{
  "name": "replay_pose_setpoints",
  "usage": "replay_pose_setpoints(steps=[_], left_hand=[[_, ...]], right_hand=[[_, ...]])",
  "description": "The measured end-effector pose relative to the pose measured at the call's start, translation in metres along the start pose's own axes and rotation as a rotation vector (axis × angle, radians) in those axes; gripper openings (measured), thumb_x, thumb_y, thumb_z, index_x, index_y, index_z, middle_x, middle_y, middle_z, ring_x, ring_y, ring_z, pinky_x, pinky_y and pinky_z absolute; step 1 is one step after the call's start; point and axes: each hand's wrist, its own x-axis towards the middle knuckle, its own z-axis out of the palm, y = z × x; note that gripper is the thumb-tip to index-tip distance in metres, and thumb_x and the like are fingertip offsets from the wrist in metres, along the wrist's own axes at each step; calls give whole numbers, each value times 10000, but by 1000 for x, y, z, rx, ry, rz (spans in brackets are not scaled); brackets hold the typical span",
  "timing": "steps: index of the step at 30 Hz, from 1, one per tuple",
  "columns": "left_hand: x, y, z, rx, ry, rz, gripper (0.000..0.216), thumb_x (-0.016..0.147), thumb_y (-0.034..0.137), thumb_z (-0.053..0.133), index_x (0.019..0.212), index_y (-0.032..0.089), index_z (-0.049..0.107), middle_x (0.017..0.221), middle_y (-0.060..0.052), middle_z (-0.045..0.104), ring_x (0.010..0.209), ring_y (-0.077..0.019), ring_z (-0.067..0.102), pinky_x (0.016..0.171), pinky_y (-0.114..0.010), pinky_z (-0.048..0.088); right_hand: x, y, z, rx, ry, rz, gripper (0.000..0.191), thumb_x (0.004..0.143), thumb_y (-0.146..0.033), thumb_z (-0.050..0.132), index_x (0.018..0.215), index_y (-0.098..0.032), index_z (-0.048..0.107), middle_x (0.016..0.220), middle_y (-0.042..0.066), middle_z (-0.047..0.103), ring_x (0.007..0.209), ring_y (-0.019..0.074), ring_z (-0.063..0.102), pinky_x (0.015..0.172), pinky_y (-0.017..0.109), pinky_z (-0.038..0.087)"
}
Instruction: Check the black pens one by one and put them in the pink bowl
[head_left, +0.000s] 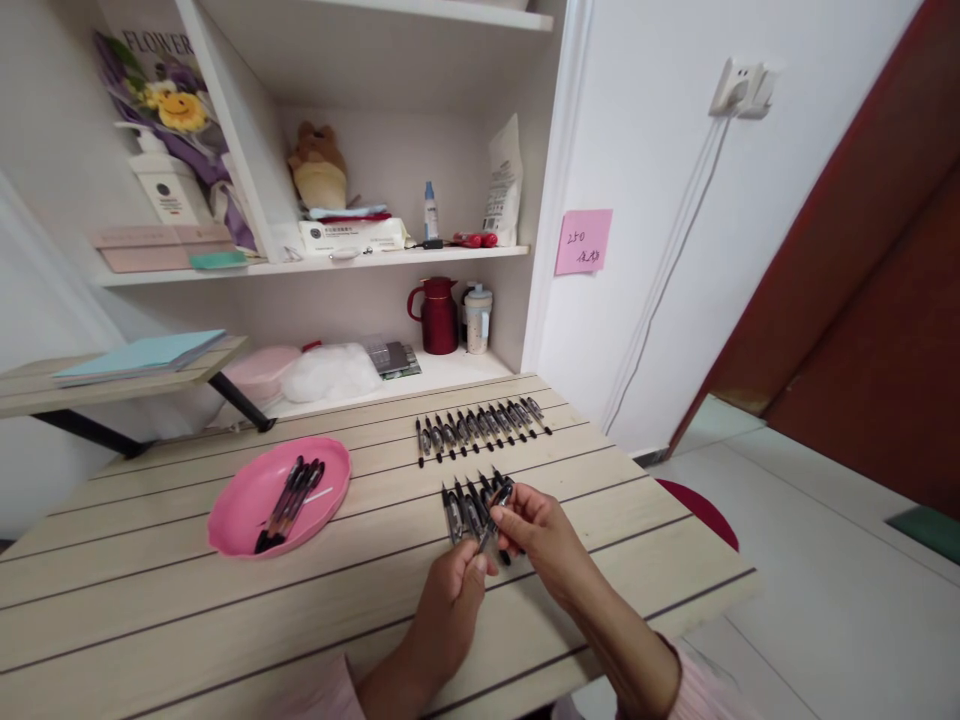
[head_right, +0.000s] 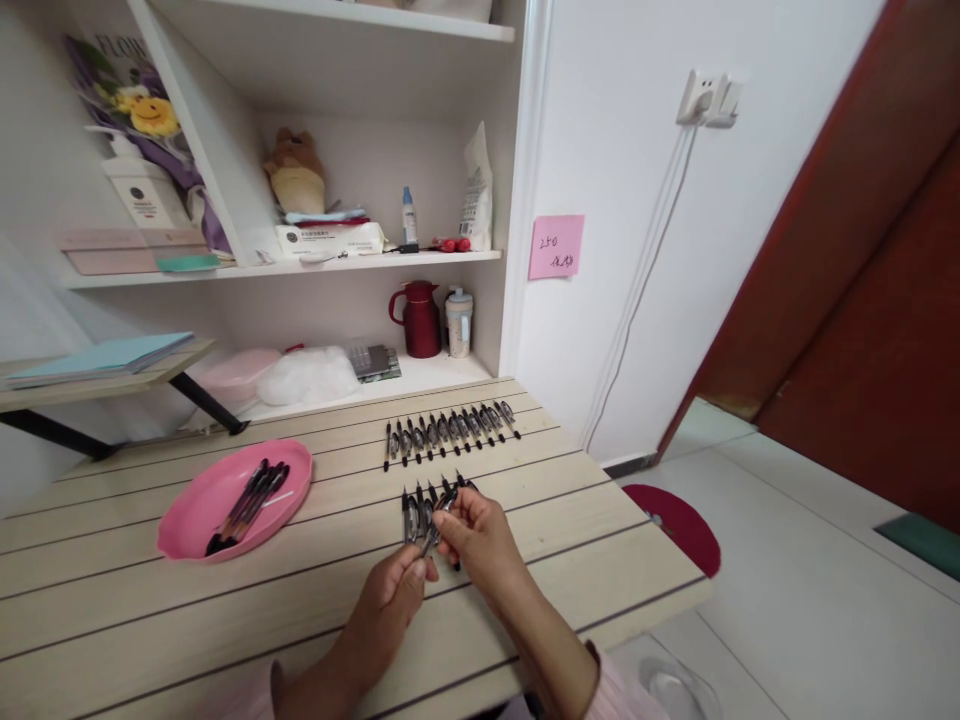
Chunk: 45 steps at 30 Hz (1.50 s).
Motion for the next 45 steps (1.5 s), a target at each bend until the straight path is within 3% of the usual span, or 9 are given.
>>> replay_pose_setpoints(steps=[11,16,19,21,25,28,34,39,45], left_hand=[[3,6,-10,54,124,29,222,810,350,391,824,182,536,504,71,395,431,-89,333,441,-206,276],[5,33,-86,547,426,177,237,757,335,452,774,173,624,742,-22,593,726,-157,551,673,-244,412],[4,50,-151,934,608,-97,281,749,346,454,883,206,658,884,-35,656,817,-183,585,678,-245,406],[4,55,-185,993,650,-223,276,747,344,457,832,190,669,748,-48,678,708,-201,606,589,-259,386],[6,51,-216,1086,646,-365,230,718,274,474,579,183,634,499,-48,631,541,-209,590,517,-266,336],[11,43,-220,1154,641,-412,202,699,262,494,569,177,622,534,-77,646,589,-240,603,510,-273,320],[16,42,-212,1247,650,-371,370,753,416,426,921,161,635,851,-140,671,750,-287,603,522,-291,331],[10,46,-173,1249,661,-85,382,809,411,357,996,199,613,1022,-92,619,870,-238,584,596,-278,387],[7,40,-122,1127,522,176,286,814,330,399,934,186,615,950,-59,636,883,-203,579,748,-288,421]], right_hand=[[-9,12,-32,-193,122,-52,355,687,-478,580,861,-170,550,623,-25,538,437,81,430,400,204,321],[-21,36,-75,-543,274,-132,301,721,-469,532,689,-174,584,572,-17,520,566,136,480,544,237,389],[-25,47,-87,-608,316,-130,300,725,-469,513,705,-183,599,572,-13,531,572,149,481,552,241,393],[-26,49,-88,-630,317,-125,298,730,-468,500,710,-188,601,573,-8,530,568,154,476,550,244,393],[-24,48,-85,-667,289,-123,291,730,-468,490,677,-198,584,560,-2,516,563,162,471,546,252,392],[-23,47,-83,-666,295,-137,284,725,-460,488,661,-197,572,552,-4,516,556,160,467,539,253,387],[-21,40,-74,-829,237,-146,250,771,-390,427,670,-198,551,594,10,576,596,172,523,574,258,380],[-15,31,-59,-1184,246,-36,213,779,-337,445,682,-193,569,621,42,632,606,183,570,554,261,335],[-10,29,-43,-1411,293,10,172,788,-295,474,724,-175,579,715,82,668,682,200,604,555,265,308]])
